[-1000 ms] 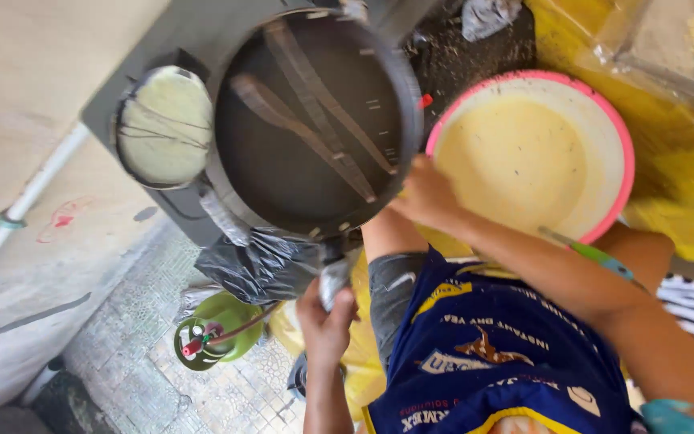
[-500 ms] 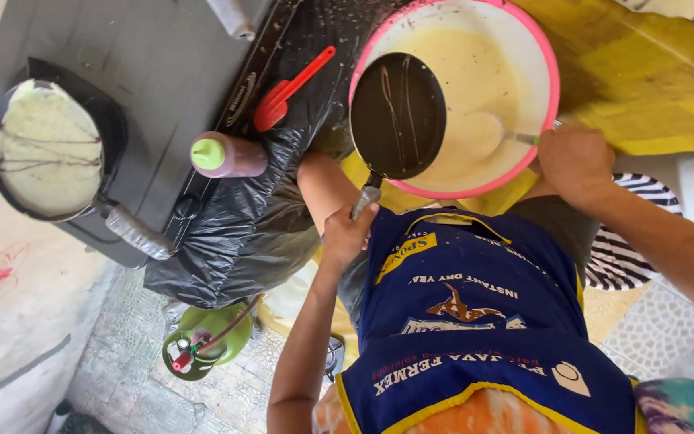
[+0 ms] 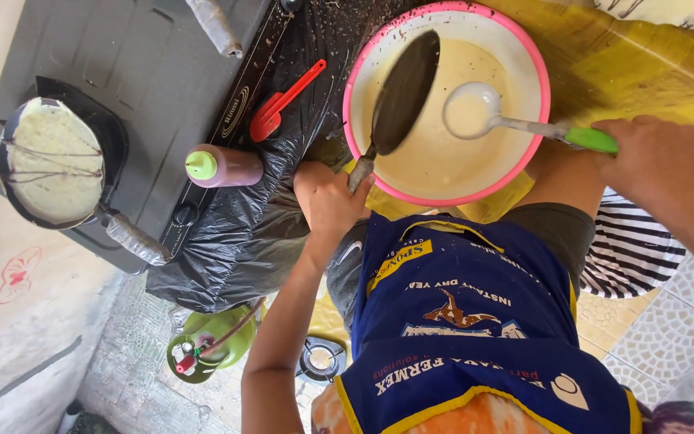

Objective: Preparing crepes by pouring batter into pans, spreading it evenly, and removing the cooked crepes.

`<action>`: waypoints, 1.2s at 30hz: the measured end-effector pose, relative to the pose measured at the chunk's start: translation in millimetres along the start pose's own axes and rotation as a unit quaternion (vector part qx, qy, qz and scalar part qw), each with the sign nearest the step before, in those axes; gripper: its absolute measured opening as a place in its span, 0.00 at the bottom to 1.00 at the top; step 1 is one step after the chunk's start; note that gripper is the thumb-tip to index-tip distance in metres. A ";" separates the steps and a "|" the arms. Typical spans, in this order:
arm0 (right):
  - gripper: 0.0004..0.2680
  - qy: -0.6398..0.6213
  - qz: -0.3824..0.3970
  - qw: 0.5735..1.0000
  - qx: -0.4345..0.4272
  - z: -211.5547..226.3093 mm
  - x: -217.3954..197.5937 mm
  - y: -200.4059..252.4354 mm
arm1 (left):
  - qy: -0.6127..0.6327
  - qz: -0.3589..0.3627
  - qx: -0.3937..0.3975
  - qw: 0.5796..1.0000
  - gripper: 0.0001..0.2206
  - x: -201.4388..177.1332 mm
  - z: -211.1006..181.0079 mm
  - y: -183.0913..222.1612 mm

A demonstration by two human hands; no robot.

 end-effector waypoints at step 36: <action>0.17 0.079 -0.272 0.951 -0.124 70.2 -180.9 64.9 | 0.720 0.140 -0.131 0.667 0.11 65.3 -37.4 19.3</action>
Point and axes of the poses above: each hand's wrist, its own y-axis away from the middle knuckle, its own x-axis out of the palm, z = x × y, the point moved 5 cm from there along -y, towards the middle knuckle, and after that the axes turned 13 degrees about -y, right-handed, at the moved point
